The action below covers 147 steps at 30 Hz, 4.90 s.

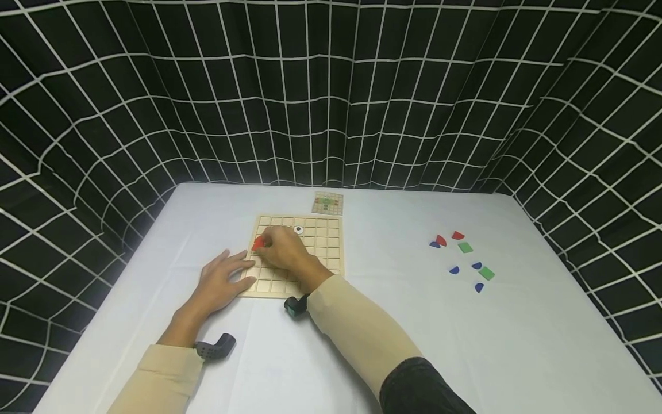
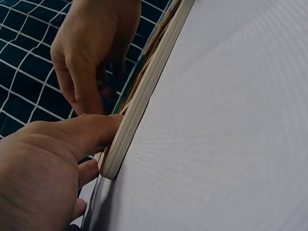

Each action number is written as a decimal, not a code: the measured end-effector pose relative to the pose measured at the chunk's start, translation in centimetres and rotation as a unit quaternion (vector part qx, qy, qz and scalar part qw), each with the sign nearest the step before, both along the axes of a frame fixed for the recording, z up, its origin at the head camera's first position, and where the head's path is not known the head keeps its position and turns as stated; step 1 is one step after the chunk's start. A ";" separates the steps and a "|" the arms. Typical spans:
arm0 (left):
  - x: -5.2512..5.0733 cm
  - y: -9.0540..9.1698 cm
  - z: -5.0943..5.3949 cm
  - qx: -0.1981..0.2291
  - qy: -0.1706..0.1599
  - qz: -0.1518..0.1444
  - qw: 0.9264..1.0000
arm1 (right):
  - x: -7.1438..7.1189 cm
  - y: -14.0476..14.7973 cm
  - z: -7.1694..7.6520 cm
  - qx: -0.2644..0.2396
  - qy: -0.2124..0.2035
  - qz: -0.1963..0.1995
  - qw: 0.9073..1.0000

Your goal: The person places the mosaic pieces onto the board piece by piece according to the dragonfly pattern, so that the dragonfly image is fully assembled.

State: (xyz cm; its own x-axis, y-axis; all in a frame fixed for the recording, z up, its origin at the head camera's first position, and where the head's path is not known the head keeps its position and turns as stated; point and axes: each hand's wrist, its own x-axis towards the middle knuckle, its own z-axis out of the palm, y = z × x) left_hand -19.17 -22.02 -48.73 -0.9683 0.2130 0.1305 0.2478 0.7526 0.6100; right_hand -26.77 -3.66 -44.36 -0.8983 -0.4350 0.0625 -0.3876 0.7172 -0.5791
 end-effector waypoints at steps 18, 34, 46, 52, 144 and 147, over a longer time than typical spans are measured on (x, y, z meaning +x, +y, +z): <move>0.1 0.2 0.2 -0.008 0.010 0.002 1.000 | -0.4 -0.5 -0.5 0.076 0.023 0.014 0.997; 0.3 0.3 0.3 -0.016 0.007 0.009 1.000 | 1.7 3.2 5.4 -0.070 0.047 0.024 0.996; -0.1 0.4 0.4 -0.026 -0.010 0.015 0.999 | 5.7 8.1 8.1 -0.187 0.141 0.083 0.969; -0.1 0.4 0.1 -0.016 0.002 0.022 1.000 | 6.8 10.6 8.3 -0.224 0.184 0.113 0.950; 0.3 0.2 0.2 -0.022 -0.018 0.031 0.999 | 2.6 40.2 -2.5 -0.008 -0.098 -0.432 0.896; 0.3 0.2 0.1 -0.024 -0.012 0.030 0.999 | 2.7 40.2 -2.1 -0.017 -0.081 -0.426 0.901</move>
